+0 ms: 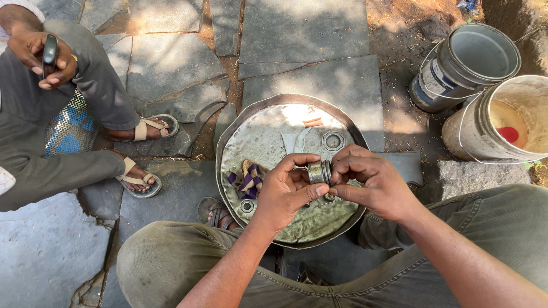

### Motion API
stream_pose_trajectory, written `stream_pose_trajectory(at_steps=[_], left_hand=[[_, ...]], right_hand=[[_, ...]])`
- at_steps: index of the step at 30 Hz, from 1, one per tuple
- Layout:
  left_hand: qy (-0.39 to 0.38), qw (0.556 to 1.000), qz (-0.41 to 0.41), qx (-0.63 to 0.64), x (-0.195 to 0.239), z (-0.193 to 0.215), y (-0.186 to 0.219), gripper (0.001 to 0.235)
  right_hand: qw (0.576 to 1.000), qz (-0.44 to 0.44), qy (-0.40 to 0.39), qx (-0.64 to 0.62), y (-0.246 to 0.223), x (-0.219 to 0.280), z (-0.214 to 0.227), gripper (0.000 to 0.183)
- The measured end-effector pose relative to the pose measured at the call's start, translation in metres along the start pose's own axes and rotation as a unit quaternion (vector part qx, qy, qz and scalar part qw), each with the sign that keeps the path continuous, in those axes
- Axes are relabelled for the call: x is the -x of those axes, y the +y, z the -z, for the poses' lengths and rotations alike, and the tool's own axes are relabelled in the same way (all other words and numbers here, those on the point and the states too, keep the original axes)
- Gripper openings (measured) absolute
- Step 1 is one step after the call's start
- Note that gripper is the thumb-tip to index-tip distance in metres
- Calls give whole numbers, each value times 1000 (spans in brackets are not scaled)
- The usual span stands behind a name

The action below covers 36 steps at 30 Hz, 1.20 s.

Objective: The person sits on a paved outdoor surface and cleans small mechanical parts on a metal tray. They use a cloth to wipe a cylindrical metal part and then use a thin metal tool to scrape the inside of the part. Another person sits nearby holding a phone.

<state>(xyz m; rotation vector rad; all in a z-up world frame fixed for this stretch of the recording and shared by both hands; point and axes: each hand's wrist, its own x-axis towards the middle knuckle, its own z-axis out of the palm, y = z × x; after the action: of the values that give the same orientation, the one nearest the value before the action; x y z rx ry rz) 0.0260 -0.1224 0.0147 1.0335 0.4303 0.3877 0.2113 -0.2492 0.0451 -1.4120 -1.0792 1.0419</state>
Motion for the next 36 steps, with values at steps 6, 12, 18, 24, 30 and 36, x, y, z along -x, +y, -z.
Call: stream_pose_trajectory(at_steps=[6, 12, 18, 24, 30, 36], left_hand=[[-7, 1000, 7, 14, 1, 0, -1, 57], [-21, 999, -3, 30, 1, 2, -4, 54], [-4, 1000, -13, 11, -1, 7, -8, 51], [4, 1000, 20, 1, -3, 5, -4, 45], [0, 1000, 19, -5, -3, 4, -8, 42], [-2, 999, 31, -7, -3, 4, -12, 41]], right_hand=[[999, -7, -25, -24, 10, 0, 4, 21], [999, -4, -24, -33, 7, -1, 0, 21], [991, 33, 6, 131, -11, -4, -8, 22], [969, 41, 35, 242, -22, -2, -14, 24], [989, 3, 9, 147, -18, 1, -9, 20], [999, -20, -29, -37, 3, 0, -4, 15]])
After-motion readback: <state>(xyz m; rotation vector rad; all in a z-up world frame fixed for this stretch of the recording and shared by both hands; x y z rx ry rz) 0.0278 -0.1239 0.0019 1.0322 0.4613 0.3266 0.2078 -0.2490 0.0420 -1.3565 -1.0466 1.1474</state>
